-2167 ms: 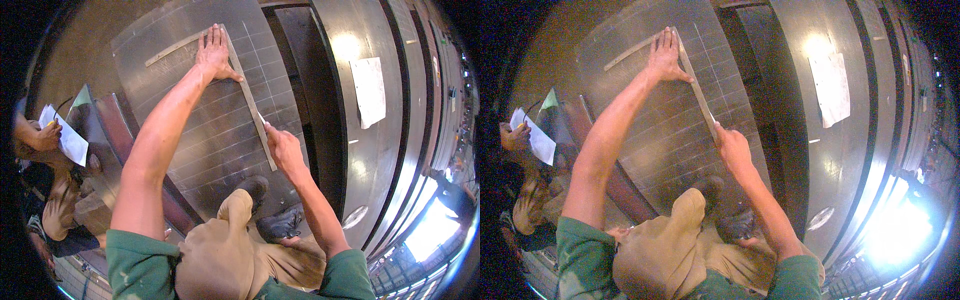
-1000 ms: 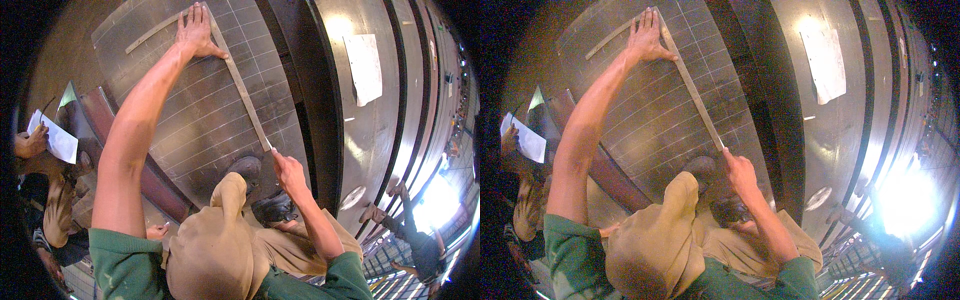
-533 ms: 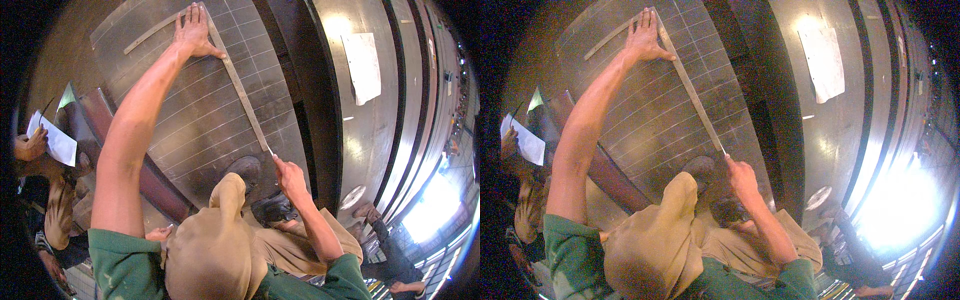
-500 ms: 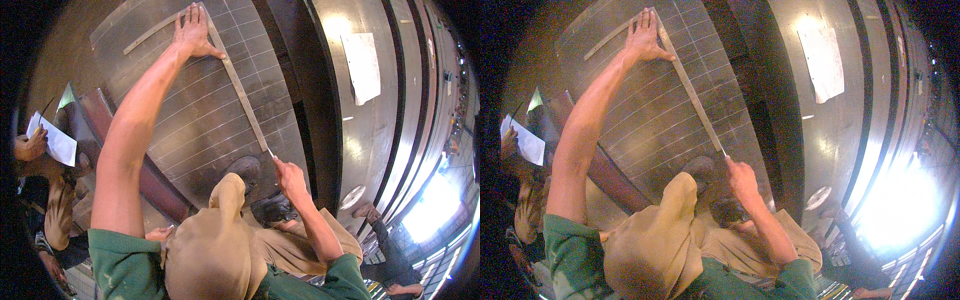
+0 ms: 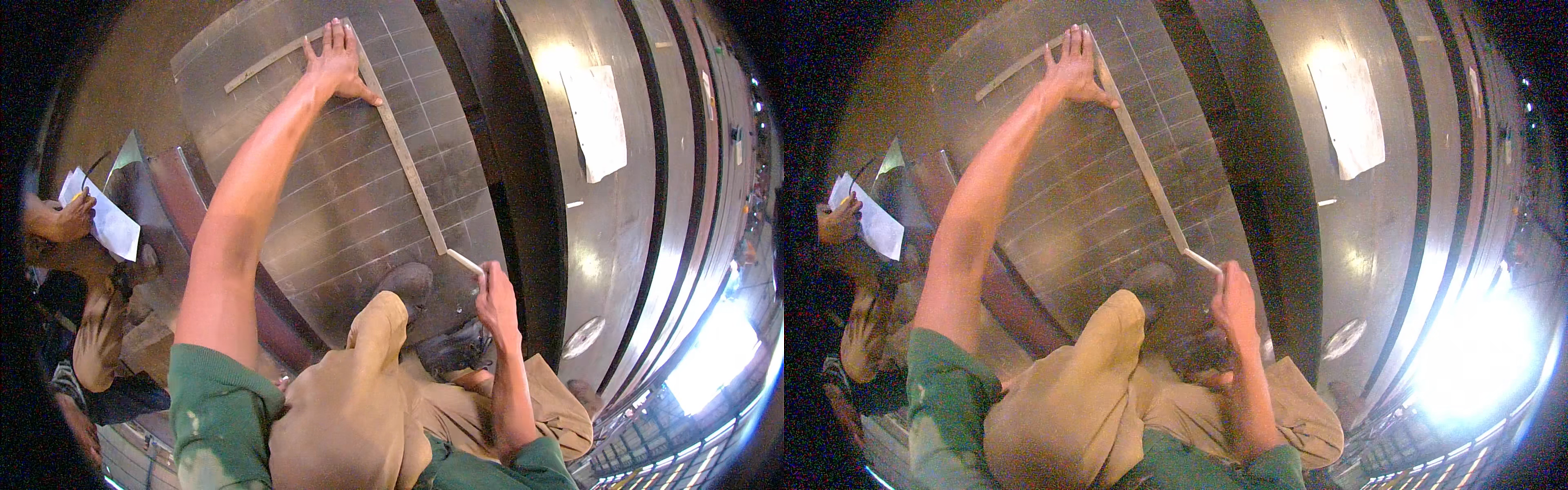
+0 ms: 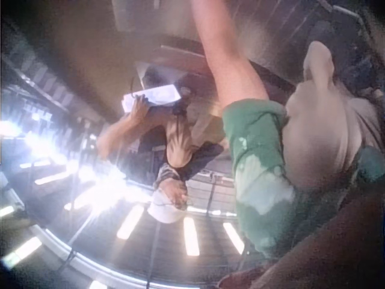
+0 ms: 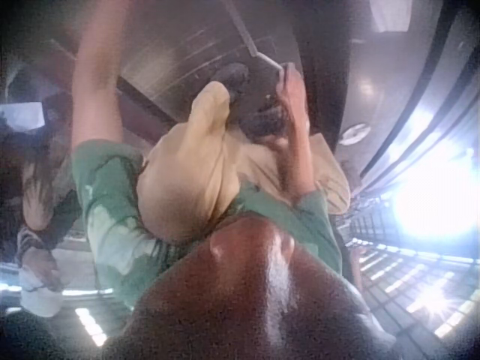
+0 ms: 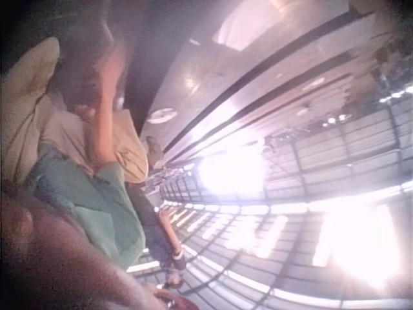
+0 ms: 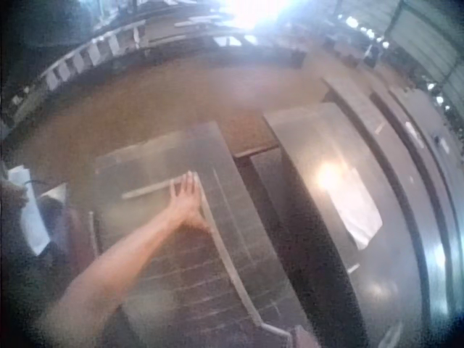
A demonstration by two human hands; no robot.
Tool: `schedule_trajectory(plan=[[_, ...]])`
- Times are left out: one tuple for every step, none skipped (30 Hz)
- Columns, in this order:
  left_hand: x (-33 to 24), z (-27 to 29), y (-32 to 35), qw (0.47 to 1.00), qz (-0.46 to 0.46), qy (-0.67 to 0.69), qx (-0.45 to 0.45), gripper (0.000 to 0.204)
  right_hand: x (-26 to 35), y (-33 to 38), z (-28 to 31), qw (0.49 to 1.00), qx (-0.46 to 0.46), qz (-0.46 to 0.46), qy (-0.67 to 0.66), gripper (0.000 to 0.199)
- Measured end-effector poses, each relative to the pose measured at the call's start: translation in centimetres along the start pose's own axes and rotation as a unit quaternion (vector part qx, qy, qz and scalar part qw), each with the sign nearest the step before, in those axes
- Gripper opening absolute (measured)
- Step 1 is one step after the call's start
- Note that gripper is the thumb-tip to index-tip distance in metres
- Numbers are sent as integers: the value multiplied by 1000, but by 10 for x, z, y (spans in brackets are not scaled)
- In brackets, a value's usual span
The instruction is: The person uses a metal square and a white marker to draw a grid of straight lines on a large metal sheet. They repeatedly reposition the square to create intersecting lines across the surface.
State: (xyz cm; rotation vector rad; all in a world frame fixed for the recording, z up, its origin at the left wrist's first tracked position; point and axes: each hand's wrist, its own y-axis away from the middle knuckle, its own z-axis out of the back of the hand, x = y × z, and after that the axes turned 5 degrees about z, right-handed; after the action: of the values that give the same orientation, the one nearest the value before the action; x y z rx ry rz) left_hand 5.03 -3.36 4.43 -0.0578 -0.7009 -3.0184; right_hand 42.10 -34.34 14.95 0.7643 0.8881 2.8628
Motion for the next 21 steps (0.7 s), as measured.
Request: schedule_trajectory(plan=[[-3, 1, -3, 1000, 3, -2, -1, 165, -5, -4, -10, 999, -33, 5, -20, 19], [-6, 1, -3, 1000, 6, -3, -1, 165, -8, -9, -21, 997, -66, 10, -40, 20], [-7, 0, -1, 1000, 9, -3, 9, 166, -6, -13, -30, 993, -98, 17, -60, 21], [-5, 2, 0, 1000, 12, -4, 18, 166, 4, -15, -37, 989, -139, 22, -47, 24], [-4, 4, 1, 1000, 16, -5, 26, 167, 12, -18, -40, 991, -121, 0, -65, 25], [-2, 3, 1, 999, 18, -9, 27, 167, 21, -21, -40, 991, -103, -24, -83, 26], [2, 2, 3, 999, 21, -13, 28, 167, 26, -23, -40, 990, -86, -47, -101, 27], [6, 0, 4, 999, 23, -18, 29, 167, 18, -26, -52, 991, -104, -6, -80, 25], [6, -1, 4, 999, 22, -8, 28, 167, 14, -27, -62, 990, -112, 8, -82, 21], [9, -3, 5, 999, 24, 1, 28, 166, 14, -26, -70, 990, -109, 5, -88, 19], [12, -5, 5, 999, 25, 11, 28, 166, 14, -24, -77, 990, -106, 1, -93, 17], [14, -6, 7, 999, 28, 10, 26, 165, 13, -22, -84, 990, -109, -6, -93, 16], [15, -7, 9, 999, 25, 11, 25, 165, 13, -20, -90, 989, -113, -13, -93, 15], [16, -7, 11, 999, 22, 11, 24, 165, 11, -18, -95, 989, -116, -20, -93, 15], [19, -8, 13, 999, 20, 12, 22, 165, 11, -15, -99, 988, -122, -20, -92, 14], [20, -9, 14, 1000, 18, 8, 24, 165, 9, -12, -103, 987, -129, -20, -91, 14], [20, -10, 15, 1000, 17, 4, 26, 165, 7, -9, -106, 987, -136, -20, -89, 13], [20, -10, 15, 1000, 15, 1, 26, 165, 4, -8, -109, 985, -144, -23, -90, 14], [18, -11, 17, 1000, 14, -1, 25, 165, 1, -7, -111, 984, -153, -26, -90, 14], [16, -12, 19, 1000, 13, -3, 23, 165, -4, -5, -112, 982, -162, -29, -89, 14], [15, -10, 20, 1000, 13, -5, 20, 165, -2, -5, -109, 979, -174, -40, -93, 15]])
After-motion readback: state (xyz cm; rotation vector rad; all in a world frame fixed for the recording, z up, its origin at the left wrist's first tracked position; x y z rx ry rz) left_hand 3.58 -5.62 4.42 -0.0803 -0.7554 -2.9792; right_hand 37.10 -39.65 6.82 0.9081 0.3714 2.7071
